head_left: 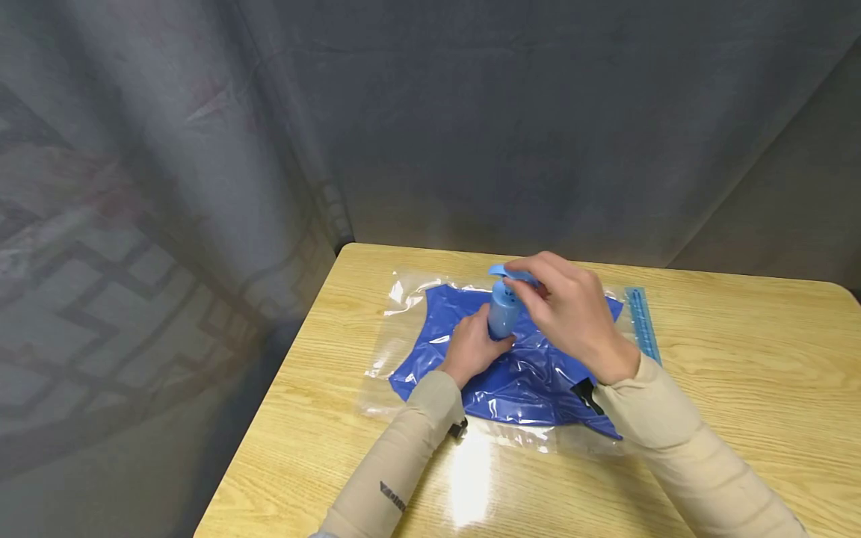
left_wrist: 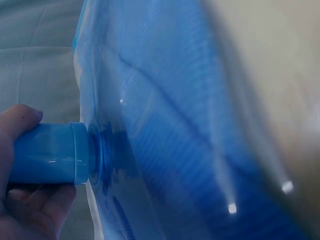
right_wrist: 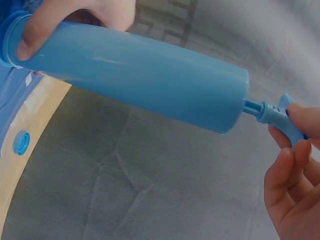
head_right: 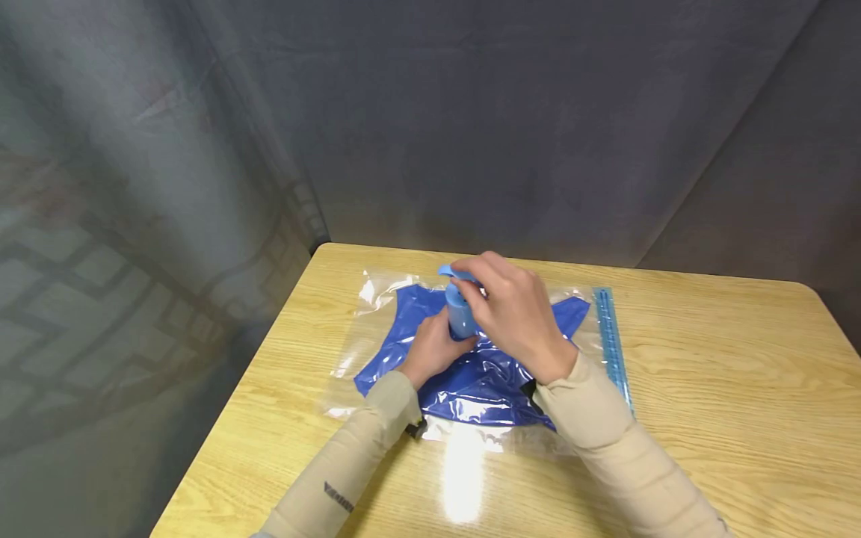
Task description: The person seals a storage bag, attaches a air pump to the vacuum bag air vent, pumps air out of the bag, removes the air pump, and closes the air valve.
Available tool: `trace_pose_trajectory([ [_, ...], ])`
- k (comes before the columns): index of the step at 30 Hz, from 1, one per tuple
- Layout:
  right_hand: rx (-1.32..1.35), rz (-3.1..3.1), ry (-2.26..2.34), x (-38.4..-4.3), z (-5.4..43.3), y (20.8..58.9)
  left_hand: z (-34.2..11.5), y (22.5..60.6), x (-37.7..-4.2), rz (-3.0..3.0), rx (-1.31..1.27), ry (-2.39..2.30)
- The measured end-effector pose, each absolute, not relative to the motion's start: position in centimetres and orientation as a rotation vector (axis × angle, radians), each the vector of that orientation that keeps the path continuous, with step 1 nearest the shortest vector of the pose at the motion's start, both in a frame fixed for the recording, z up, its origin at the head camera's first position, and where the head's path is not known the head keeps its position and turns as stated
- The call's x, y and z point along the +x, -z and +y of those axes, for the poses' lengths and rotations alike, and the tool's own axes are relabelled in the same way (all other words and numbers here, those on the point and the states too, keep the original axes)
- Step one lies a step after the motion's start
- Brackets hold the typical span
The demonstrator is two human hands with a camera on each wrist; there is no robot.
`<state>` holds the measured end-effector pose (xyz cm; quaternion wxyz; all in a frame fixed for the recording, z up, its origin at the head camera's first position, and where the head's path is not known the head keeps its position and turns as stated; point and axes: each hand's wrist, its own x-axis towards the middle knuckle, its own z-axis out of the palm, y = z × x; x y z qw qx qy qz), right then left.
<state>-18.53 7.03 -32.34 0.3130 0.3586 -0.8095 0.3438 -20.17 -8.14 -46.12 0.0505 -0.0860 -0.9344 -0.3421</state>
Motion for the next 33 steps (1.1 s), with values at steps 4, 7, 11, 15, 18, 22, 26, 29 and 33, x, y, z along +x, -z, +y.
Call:
trace_pose_trajectory([
  [4,0.95,-2.079,-0.938,-18.4,6.9,31.9,-8.2,46.1,-20.1,-2.842,-0.266,1.055],
  [7,0.952,-2.043,-0.96,-18.2,6.8,31.5,-8.2,46.1,-20.1,-2.832,-0.273,1.05],
  [11,0.941,-2.033,-0.962,-17.9,6.8,30.9,-8.2,46.2,-20.1,-2.827,-0.277,1.039],
  [15,0.938,-2.046,-0.924,-17.5,7.0,30.2,-8.2,46.3,-20.0,-2.831,-0.271,1.033],
  [18,0.935,-2.035,-0.921,-17.4,6.9,29.7,-8.1,46.3,-20.0,-2.831,-0.265,1.035],
  [22,0.918,-1.975,-0.992,-17.3,6.7,28.8,-8.1,46.3,-20.0,-2.829,-0.259,1.047],
  [26,0.9,-1.905,-1.047,-17.0,6.5,28.0,-8.1,46.3,-19.9,-2.826,-0.264,1.047],
  [29,0.9,-1.886,-1.045,-16.8,6.6,27.5,-8.1,46.4,-19.9,-2.824,-0.269,1.04],
  [33,0.909,-1.878,-1.039,-16.4,6.8,26.7,-8.0,46.4,-19.8,-2.827,-0.268,1.036],
])
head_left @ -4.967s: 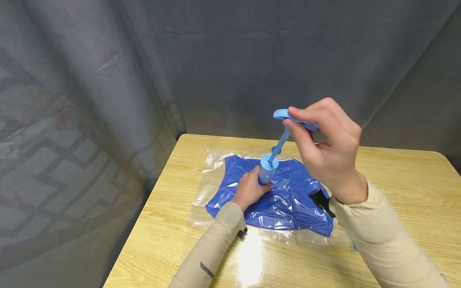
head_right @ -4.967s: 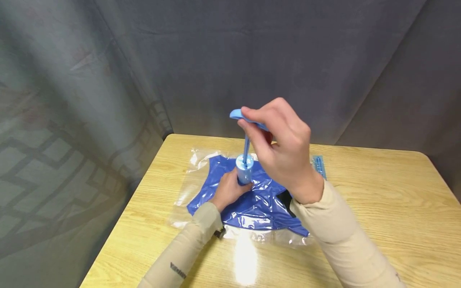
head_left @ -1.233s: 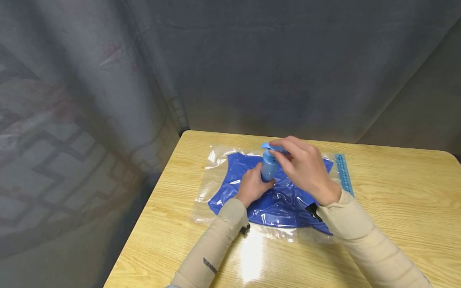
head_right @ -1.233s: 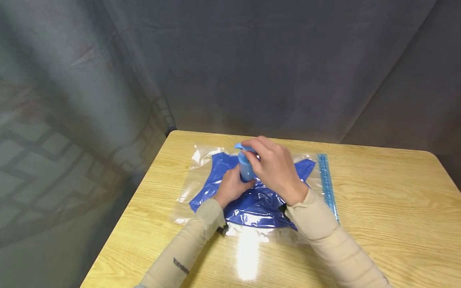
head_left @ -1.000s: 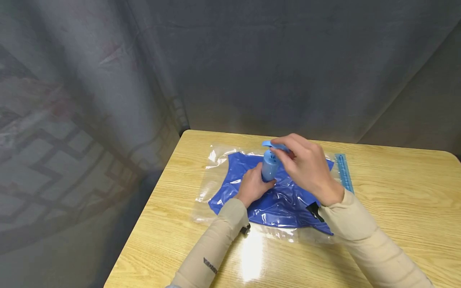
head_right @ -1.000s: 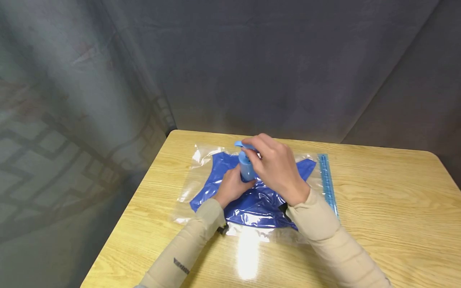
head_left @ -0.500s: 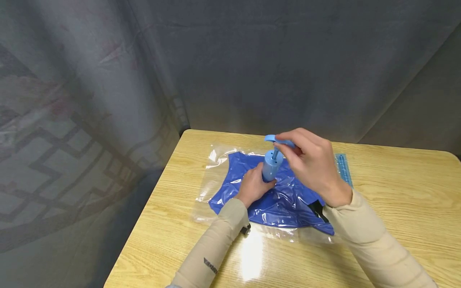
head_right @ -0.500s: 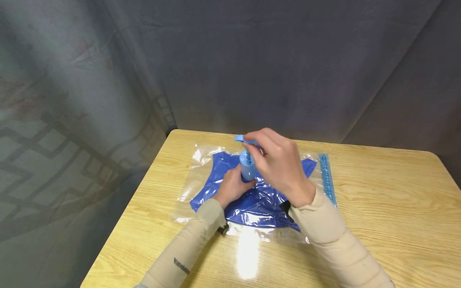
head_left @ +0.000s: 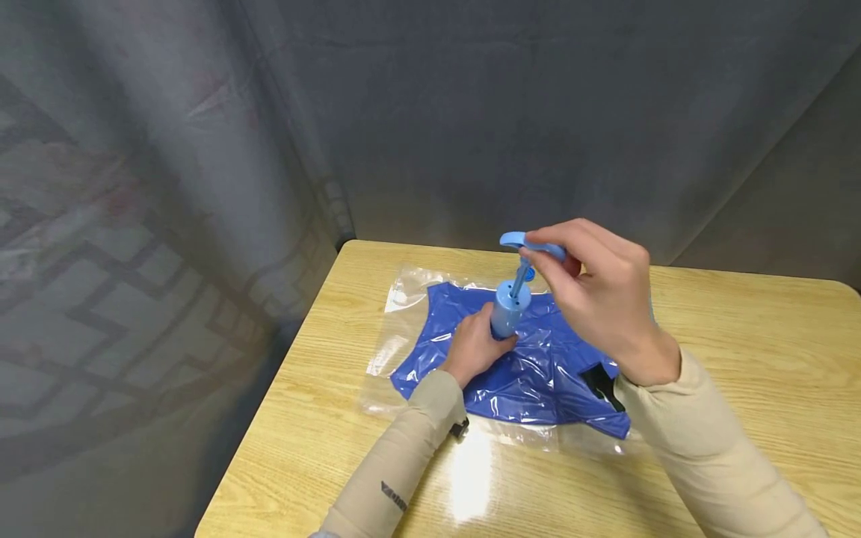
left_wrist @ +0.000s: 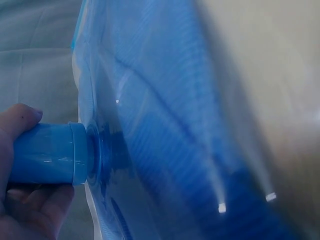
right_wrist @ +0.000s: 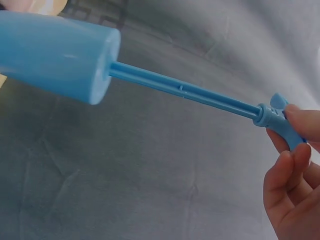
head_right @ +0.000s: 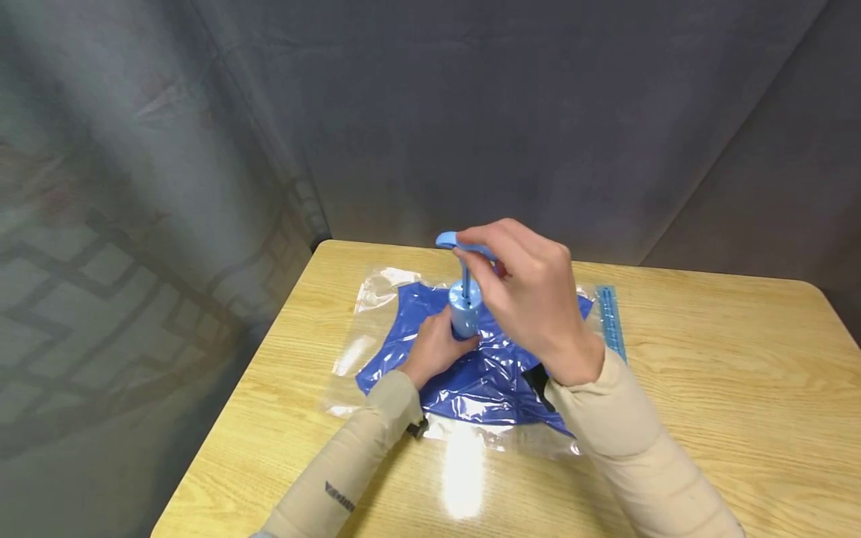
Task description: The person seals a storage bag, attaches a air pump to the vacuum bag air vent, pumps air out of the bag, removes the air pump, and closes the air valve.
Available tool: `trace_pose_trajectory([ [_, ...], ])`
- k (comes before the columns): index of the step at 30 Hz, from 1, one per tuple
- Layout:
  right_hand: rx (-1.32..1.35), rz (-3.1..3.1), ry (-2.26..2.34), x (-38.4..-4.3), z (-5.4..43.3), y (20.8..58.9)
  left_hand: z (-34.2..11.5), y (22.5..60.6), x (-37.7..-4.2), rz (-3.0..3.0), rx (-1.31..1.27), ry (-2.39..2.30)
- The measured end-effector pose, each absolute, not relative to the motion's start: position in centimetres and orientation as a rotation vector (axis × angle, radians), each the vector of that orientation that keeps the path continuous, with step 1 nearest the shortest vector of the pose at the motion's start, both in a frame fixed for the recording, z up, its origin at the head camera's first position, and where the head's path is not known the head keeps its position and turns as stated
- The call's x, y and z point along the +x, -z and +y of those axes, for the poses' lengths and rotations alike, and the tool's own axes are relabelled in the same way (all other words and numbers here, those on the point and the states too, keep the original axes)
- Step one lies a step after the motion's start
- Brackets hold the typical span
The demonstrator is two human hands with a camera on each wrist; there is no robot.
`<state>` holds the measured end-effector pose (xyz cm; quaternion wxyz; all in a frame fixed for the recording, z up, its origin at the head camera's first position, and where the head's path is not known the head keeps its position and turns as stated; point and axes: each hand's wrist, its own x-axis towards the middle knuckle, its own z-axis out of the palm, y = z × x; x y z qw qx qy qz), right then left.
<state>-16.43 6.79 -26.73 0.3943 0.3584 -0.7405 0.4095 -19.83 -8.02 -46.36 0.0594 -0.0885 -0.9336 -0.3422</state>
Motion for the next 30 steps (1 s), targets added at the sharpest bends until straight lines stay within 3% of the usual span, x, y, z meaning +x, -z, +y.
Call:
trace_pose_trajectory([
  [18,0.896,-1.851,-1.043,-15.9,7.1,24.7,-7.8,46.1,-19.9,-2.84,-0.269,1.038],
  [30,0.884,-1.845,-1.111,-16.4,6.7,25.5,-7.9,46.0,-19.9,-2.852,-0.26,1.032],
])
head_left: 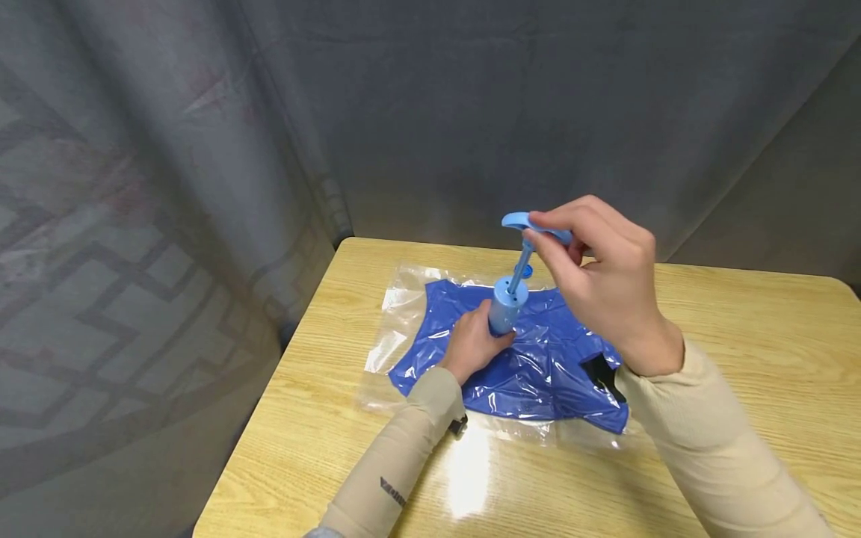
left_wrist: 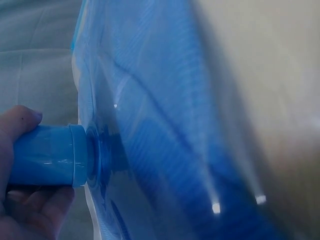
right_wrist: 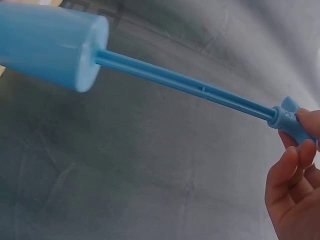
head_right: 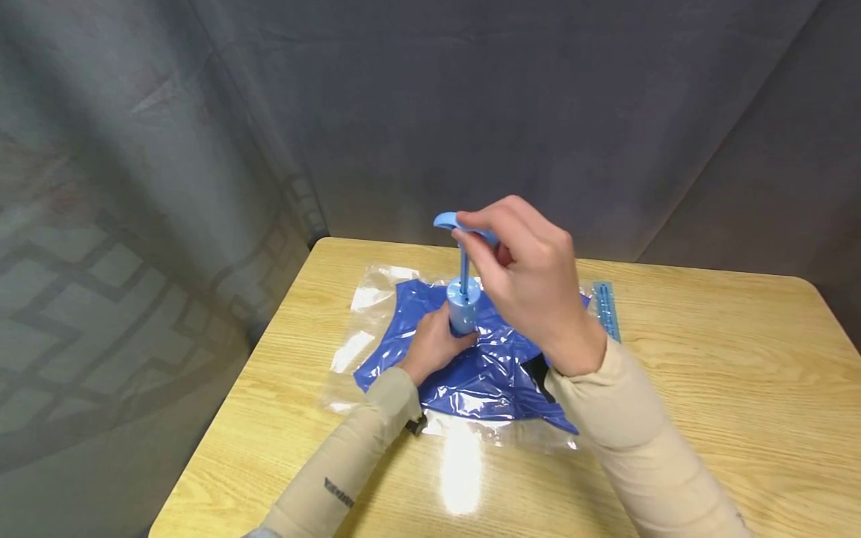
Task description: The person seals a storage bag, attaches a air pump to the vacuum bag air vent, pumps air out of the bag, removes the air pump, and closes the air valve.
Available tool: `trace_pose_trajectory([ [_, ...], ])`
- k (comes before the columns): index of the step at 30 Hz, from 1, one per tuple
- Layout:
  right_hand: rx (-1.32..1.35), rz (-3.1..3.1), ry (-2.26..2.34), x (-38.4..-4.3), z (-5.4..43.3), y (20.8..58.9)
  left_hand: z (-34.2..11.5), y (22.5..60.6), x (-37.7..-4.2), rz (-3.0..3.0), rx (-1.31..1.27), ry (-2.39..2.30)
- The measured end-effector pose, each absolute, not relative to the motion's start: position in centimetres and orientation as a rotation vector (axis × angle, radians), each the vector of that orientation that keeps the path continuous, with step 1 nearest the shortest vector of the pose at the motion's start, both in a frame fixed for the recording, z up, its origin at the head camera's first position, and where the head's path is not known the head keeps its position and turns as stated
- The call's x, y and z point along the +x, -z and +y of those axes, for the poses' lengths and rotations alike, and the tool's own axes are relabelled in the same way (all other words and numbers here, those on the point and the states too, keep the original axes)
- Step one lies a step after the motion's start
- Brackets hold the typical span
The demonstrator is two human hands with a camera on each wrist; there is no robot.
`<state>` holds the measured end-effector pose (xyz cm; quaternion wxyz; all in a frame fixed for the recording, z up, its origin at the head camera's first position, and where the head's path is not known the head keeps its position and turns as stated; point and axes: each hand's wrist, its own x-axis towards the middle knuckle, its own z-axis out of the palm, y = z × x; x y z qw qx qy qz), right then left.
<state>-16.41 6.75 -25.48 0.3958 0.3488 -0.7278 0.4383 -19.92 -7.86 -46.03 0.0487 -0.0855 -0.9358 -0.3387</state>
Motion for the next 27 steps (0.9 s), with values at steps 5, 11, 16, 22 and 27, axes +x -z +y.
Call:
trace_pose_trajectory([
  [5,0.922,-1.888,-1.096,-17.2,6.5,27.1,-7.9,46.1,-19.9,-2.84,-0.255,1.046],
  [11,0.946,-2.108,-1.023,-18.8,6.6,31.3,-8.1,46.1,-19.9,-2.828,-0.227,1.086],
  [16,0.94,-2.14,-1.097,-19.5,6.4,33.9,-8.1,46.0,-19.9,-2.841,-0.215,1.081],
  [22,0.942,-2.109,-1.145,-19.4,6.1,34.2,-8.2,45.9,-19.9,-2.841,-0.219,1.071],
  [27,0.941,-2.094,-1.155,-19.3,6.1,34.3,-8.3,45.9,-19.8,-2.839,-0.223,1.07],
])
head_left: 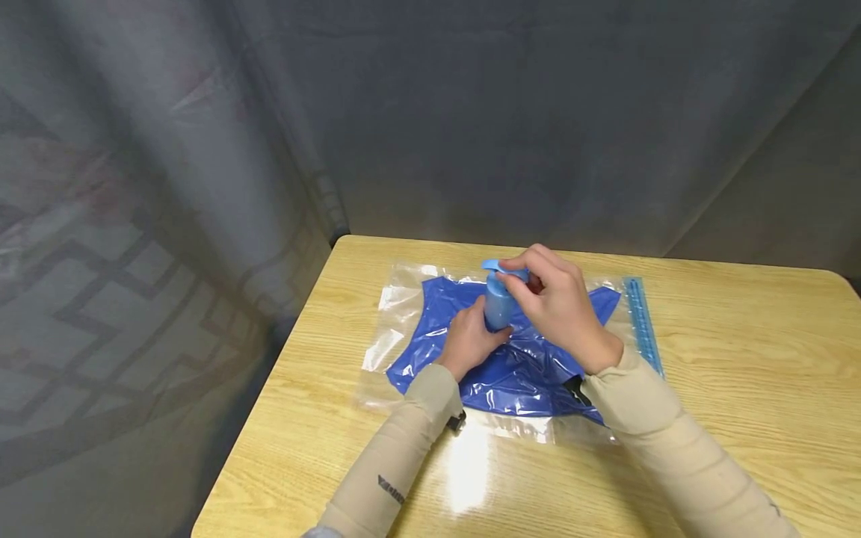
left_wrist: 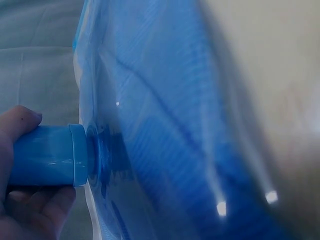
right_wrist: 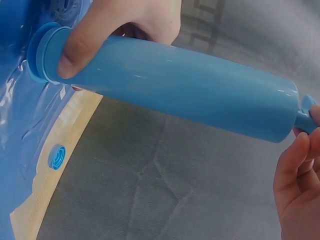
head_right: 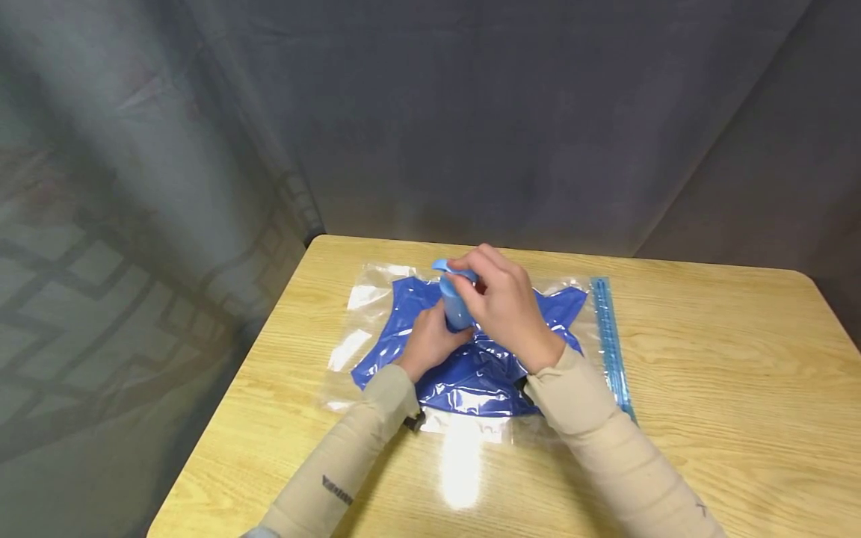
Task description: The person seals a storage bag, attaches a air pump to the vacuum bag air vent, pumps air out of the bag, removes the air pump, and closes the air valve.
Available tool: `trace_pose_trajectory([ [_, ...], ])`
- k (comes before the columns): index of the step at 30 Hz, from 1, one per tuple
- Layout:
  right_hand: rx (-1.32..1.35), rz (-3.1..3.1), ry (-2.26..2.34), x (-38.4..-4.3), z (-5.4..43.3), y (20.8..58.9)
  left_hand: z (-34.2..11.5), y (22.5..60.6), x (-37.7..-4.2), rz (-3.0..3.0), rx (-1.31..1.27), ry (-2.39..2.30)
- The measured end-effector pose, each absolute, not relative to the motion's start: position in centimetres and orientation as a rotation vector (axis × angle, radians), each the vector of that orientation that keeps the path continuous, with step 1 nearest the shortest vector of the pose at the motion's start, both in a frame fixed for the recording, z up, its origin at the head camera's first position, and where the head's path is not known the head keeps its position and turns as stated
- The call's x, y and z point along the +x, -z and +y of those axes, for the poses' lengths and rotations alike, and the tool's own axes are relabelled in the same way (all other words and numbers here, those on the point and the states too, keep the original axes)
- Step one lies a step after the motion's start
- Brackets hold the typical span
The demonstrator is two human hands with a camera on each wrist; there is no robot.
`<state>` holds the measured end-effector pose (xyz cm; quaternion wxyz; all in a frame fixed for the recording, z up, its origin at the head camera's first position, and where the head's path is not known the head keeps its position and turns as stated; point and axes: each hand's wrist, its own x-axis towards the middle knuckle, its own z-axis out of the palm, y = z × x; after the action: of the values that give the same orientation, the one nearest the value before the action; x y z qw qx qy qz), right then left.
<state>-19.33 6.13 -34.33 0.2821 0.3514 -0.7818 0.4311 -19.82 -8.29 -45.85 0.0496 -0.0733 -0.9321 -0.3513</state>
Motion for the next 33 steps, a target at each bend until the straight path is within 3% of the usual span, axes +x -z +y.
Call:
trace_pose_trajectory([
  [33,0.96,-2.055,-0.989,-18.9,6.8,32.7,-7.9,45.6,-19.9,-2.841,-0.233,1.056],
])
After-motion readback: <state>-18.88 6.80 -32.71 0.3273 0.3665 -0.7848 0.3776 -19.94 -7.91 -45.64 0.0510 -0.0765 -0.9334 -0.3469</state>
